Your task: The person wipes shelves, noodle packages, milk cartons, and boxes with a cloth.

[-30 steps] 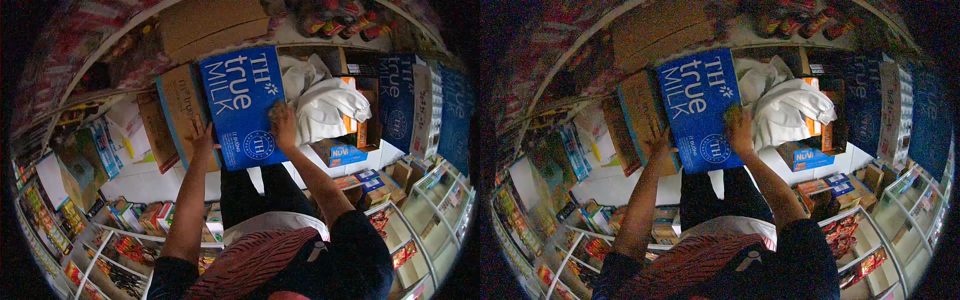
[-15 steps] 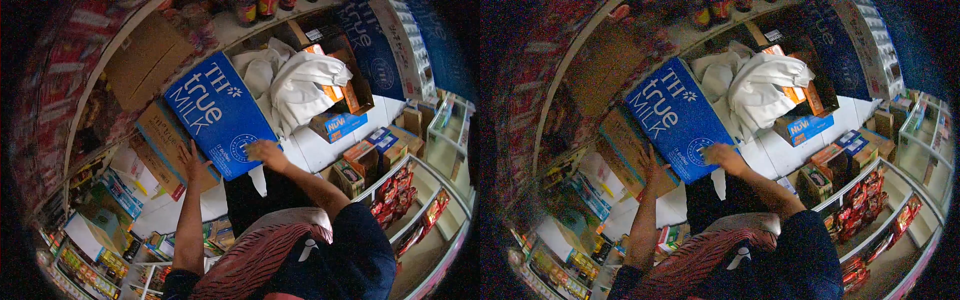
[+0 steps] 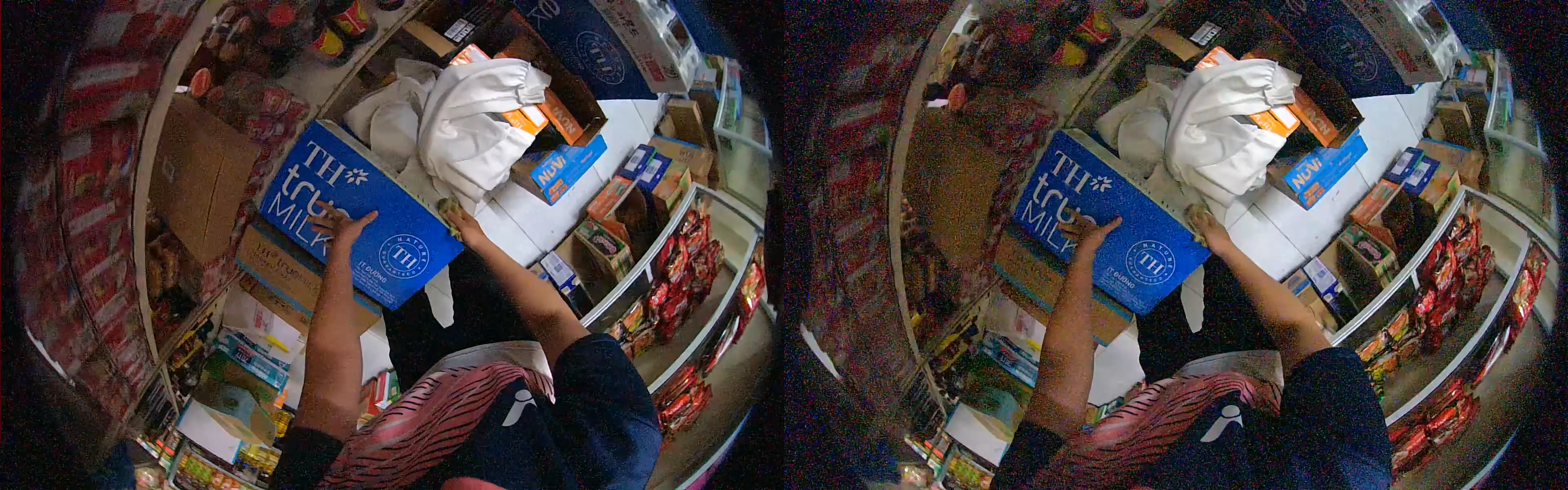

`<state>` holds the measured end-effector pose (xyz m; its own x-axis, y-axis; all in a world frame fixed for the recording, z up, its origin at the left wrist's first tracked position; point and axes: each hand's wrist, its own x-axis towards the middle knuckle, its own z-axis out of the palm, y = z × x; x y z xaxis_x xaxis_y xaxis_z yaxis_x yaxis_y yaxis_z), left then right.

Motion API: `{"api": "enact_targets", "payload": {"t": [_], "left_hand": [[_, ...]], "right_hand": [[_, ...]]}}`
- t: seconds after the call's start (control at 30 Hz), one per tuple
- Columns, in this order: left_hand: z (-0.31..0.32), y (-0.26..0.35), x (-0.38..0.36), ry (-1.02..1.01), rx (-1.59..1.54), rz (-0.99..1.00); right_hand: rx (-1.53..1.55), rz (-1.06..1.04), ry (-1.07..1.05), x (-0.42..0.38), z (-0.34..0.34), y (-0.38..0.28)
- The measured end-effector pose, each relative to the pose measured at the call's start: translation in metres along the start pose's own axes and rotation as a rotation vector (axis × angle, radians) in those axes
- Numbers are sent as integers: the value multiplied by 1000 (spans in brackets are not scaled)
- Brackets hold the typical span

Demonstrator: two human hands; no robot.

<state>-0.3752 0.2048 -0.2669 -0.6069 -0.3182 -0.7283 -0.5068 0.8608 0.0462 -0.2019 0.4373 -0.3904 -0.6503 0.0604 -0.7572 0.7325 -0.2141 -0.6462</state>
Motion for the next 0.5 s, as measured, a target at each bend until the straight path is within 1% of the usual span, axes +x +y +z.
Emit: {"api": "enact_targets", "payload": {"t": [0.03,0.07,0.1,0.17,0.2,0.23,0.3,0.37,0.47,0.5], "left_hand": [[3,1,-1,-2,10,2],[6,1,-2,30,13,-20],[9,2,-1,61,15,-44],[10,4,-1,42,-17,-77],[9,5,-1,27,-58,-105],[9,6,0,27,-50,-112],[11,5,1,38,-45,-152],[14,3,2,53,-28,-150],[15,3,4,59,-31,-130],[15,4,3,53,-45,-133]], "right_hand": [[-153,13,25,11,-1,6],[-144,16,28,13,2,-9],[-345,-201,-35,10,8,-38],[-393,-178,-122,18,32,-85],[-240,59,-140,26,48,-106],[-367,-81,-98,18,62,-144],[-492,-216,-66,17,84,-172],[-420,-137,30,29,96,-177],[-330,-181,75,6,82,-168],[-285,-114,54,4,72,-149]]}}
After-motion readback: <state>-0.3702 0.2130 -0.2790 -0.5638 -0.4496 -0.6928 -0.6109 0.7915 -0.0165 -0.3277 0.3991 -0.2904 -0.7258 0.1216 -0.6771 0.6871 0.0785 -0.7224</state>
